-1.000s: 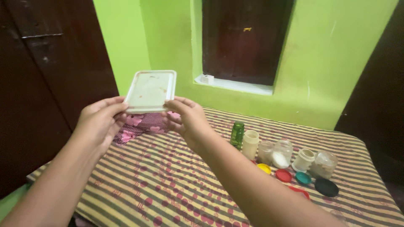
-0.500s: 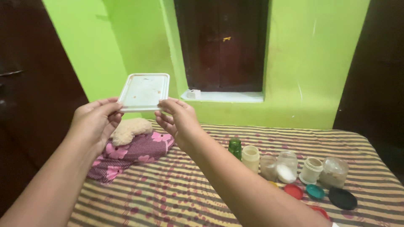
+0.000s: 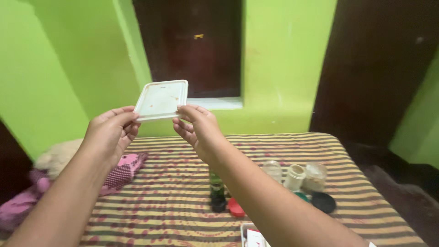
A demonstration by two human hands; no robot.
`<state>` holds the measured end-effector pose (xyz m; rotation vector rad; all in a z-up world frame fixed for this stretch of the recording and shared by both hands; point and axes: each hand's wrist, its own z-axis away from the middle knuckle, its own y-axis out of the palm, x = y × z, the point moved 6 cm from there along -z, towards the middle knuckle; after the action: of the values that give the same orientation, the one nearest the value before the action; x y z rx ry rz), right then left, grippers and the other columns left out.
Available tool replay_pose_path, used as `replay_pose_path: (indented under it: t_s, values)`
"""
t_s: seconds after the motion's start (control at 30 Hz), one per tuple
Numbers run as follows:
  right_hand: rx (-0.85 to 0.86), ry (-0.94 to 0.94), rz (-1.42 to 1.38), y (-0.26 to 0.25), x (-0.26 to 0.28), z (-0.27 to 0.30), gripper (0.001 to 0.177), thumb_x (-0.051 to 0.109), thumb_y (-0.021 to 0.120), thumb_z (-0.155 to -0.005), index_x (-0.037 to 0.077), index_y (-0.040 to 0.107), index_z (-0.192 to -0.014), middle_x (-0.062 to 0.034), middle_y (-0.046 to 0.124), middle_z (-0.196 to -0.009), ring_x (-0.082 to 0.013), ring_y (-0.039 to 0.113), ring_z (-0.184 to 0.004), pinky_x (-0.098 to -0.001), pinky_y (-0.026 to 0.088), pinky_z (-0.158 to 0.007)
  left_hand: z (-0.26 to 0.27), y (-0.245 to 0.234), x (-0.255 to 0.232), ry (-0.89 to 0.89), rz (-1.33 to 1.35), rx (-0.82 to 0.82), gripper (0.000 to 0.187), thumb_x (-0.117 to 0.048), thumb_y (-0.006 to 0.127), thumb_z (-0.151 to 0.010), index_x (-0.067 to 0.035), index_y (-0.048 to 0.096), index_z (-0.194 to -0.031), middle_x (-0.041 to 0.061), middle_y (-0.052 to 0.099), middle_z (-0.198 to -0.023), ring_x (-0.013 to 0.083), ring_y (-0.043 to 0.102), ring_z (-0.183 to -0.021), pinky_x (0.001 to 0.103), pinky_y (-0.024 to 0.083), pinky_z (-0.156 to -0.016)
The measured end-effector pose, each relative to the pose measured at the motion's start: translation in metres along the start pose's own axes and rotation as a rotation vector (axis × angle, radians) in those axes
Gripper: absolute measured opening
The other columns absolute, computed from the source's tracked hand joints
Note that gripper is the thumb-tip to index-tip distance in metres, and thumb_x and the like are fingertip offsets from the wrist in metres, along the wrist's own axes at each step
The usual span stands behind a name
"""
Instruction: The person picks up several small plastic containers from a table and places them on a bed. They handle a red container, a yellow-lidded container, a white container, and a white lid, moving each one individually from the table to the bed.
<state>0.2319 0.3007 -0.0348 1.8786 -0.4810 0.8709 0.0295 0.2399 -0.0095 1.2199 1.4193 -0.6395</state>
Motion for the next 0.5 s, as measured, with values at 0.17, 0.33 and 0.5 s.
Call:
replay_pose_path:
  t_s: [0.17, 0.33, 0.5]
  values:
    - [-0.122, -0.032, 0.049, -0.029, 0.011, 0.0, 0.024, 0.01, 0.068, -0.091, 0.0, 0.06, -0.111, -0.0078, 0.062, -0.101, -0.0171, 0.066, -0.085, -0.0258, 0.061, -0.076, -0.028, 0.026, 0.033, -0.059, 0.072, 0.111, 0.022, -0.002, 0.066, -0.092, 0.002, 0.062, -0.113, 0.008, 0.066, -0.096, 0.0123, 0.063, -0.08, 0.022, 0.054, -0.071]
    - [-0.214, -0.1, 0.083, -0.037, 0.021, 0.006, 0.025, 0.01, 0.069, -0.09, 0.001, 0.06, -0.111, -0.0072, 0.06, -0.099, -0.0163, 0.066, -0.085, -0.025, 0.061, -0.076, -0.051, 0.045, 0.046, -0.097, 0.084, 0.228, 0.022, -0.002, 0.066, -0.092, 0.001, 0.063, -0.114, 0.008, 0.067, -0.097, 0.0122, 0.063, -0.082, 0.022, 0.053, -0.071]
    - [-0.336, -0.138, 0.125, -0.029, 0.021, 0.012, 0.023, 0.011, 0.068, -0.091, 0.002, 0.06, -0.11, -0.0068, 0.06, -0.099, -0.0157, 0.066, -0.086, -0.0249, 0.061, -0.076, -0.065, 0.049, 0.05, -0.148, 0.071, 0.314, 0.023, -0.003, 0.067, -0.092, 0.002, 0.065, -0.114, 0.008, 0.067, -0.095, 0.0122, 0.062, -0.081, 0.022, 0.054, -0.072]
